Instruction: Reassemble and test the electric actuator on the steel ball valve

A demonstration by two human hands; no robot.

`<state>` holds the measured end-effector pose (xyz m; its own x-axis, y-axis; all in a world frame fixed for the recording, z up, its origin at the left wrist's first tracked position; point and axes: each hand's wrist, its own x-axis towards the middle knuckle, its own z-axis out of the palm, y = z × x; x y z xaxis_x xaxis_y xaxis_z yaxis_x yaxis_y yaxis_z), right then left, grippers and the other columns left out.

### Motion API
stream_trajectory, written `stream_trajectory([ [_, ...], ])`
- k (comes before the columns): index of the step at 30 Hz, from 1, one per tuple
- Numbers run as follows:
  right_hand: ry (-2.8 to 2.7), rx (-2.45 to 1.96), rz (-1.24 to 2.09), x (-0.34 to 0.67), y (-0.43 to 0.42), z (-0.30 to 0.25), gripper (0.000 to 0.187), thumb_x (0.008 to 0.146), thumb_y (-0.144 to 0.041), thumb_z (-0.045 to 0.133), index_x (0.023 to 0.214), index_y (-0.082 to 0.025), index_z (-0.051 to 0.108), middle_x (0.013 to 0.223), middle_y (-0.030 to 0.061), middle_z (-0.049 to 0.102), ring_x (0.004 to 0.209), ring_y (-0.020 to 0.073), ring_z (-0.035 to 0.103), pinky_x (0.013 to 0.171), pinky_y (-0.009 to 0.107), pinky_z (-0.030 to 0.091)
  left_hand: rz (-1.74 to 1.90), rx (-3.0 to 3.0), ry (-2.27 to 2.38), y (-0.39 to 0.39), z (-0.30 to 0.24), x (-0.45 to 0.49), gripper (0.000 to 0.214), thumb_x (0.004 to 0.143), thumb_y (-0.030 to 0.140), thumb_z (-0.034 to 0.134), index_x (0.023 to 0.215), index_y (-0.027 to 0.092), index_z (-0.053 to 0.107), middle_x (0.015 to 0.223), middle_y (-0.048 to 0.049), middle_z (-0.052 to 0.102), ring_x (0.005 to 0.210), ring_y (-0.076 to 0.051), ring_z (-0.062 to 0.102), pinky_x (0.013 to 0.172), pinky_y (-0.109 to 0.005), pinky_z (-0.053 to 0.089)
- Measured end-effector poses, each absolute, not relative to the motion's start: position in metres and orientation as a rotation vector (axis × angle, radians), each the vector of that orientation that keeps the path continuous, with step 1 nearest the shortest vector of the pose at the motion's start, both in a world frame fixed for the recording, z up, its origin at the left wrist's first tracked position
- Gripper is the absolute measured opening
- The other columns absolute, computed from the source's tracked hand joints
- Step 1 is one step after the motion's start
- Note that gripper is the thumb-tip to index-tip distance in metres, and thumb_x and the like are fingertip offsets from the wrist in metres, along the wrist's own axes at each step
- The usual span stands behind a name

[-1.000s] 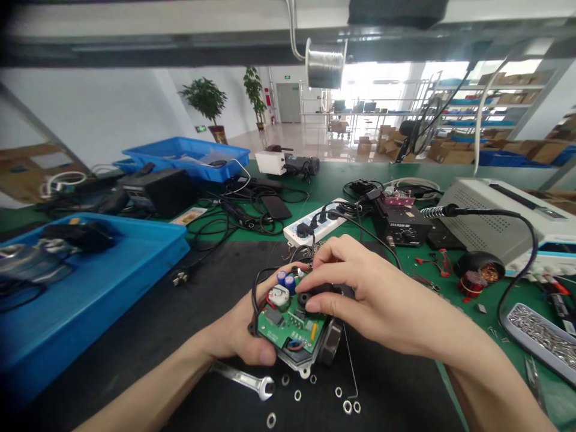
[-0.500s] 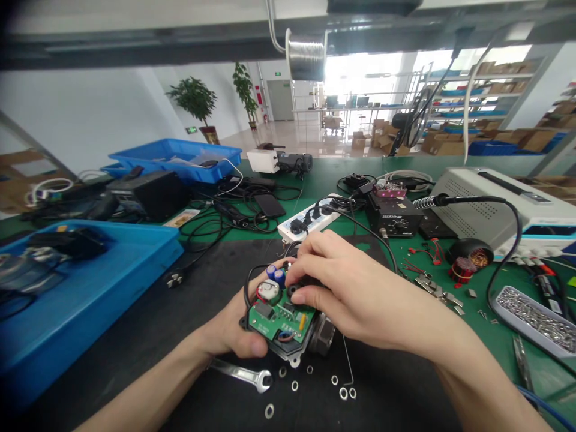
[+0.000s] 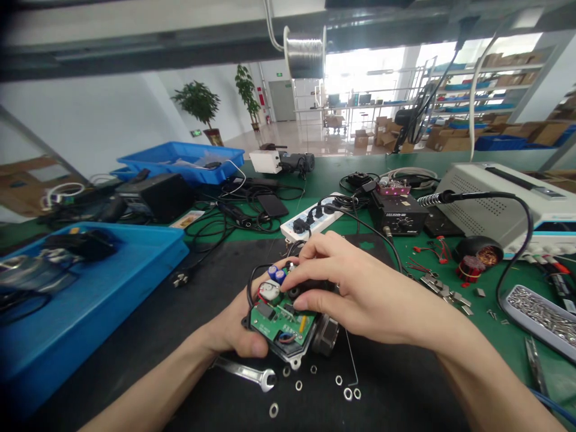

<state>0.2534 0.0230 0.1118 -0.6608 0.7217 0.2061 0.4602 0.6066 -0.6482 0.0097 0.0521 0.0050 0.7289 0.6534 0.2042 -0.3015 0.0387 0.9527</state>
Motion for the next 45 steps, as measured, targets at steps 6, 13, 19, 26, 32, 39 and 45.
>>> stream_trajectory([
  [6, -2.361, -0.961, 0.727, 0.251, 0.023, 0.111, 0.02, 0.093, -0.032, 0.067, 0.112, -0.03, 0.073, 0.111, 0.004, 0.06, 0.104, 0.0205, 0.057, 0.089, 0.036, 0.05, 0.746, 1.349, 0.343, 0.053, 0.005, 0.009, 0.103, 0.059, 0.036, 0.095, 0.148, 0.027, 0.044, 0.15, -0.0122, 0.049, 0.138, -0.041, 0.047, 0.114, -0.054, 0.039],
  [13, -2.241, -0.986, 0.817, 0.248, 0.023, 0.112, 0.018, 0.086, -0.025, 0.077, 0.104, -0.028, 0.078, 0.098, -0.0013, 0.063, 0.094, 0.0146, 0.059, 0.08, 0.029, 0.048, 0.76, 1.398, 0.305, 0.057, -0.001, 0.009, 0.108, 0.06, 0.036, 0.095, 0.152, 0.025, 0.039, 0.152, -0.0147, 0.049, 0.141, -0.043, 0.044, 0.117, -0.054, 0.036],
  [19, -2.25, -0.964, 0.817, 0.25, 0.028, 0.111, 0.019, 0.084, -0.028, 0.08, 0.102, -0.026, 0.079, 0.092, -0.0028, 0.065, 0.089, 0.0129, 0.061, 0.079, 0.028, 0.048, 0.743, 1.407, 0.328, 0.056, -0.002, 0.01, 0.111, 0.06, 0.04, 0.094, 0.153, 0.025, 0.036, 0.152, -0.0155, 0.048, 0.141, -0.043, 0.044, 0.115, -0.052, 0.039],
  [26, -2.253, -0.949, 0.821, 0.25, 0.033, 0.108, 0.019, 0.081, -0.031, 0.083, 0.099, -0.028, 0.08, 0.087, -0.0038, 0.062, 0.084, 0.0126, 0.061, 0.074, 0.028, 0.047, 0.759, 1.441, 0.314, 0.057, -0.003, 0.01, 0.111, 0.061, 0.043, 0.093, 0.154, 0.024, 0.035, 0.152, -0.0162, 0.047, 0.141, -0.044, 0.043, 0.116, -0.053, 0.037],
  [32, -2.241, -0.964, 0.793, 0.251, 0.028, 0.112, 0.018, 0.089, -0.03, 0.074, 0.107, -0.027, 0.078, 0.097, -0.0011, 0.059, 0.092, 0.0132, 0.058, 0.083, 0.029, 0.047, 0.774, 1.382, 0.323, 0.058, -0.003, 0.012, 0.11, 0.06, 0.044, 0.094, 0.152, 0.025, 0.038, 0.152, -0.015, 0.048, 0.142, -0.044, 0.042, 0.116, -0.053, 0.037],
  [39, -2.264, -0.931, 0.767, 0.252, 0.028, 0.106, 0.019, 0.094, -0.029, 0.068, 0.11, -0.026, 0.077, 0.103, 0.0, 0.059, 0.098, 0.0135, 0.056, 0.087, 0.028, 0.045, 0.763, 1.321, 0.35, 0.056, -0.004, 0.012, 0.108, 0.061, 0.042, 0.095, 0.152, 0.027, 0.039, 0.154, -0.0127, 0.047, 0.144, -0.043, 0.04, 0.117, -0.052, 0.036],
  [45, -2.243, -0.959, 0.733, 0.248, 0.031, 0.102, 0.015, 0.093, -0.03, 0.07, 0.105, -0.025, 0.077, 0.1, -0.0007, 0.061, 0.096, 0.0137, 0.058, 0.084, 0.028, 0.045, 0.762, 1.292, 0.341, 0.057, -0.004, 0.013, 0.105, 0.063, 0.041, 0.094, 0.152, 0.027, 0.041, 0.154, -0.0126, 0.047, 0.143, -0.043, 0.042, 0.115, -0.051, 0.039],
])
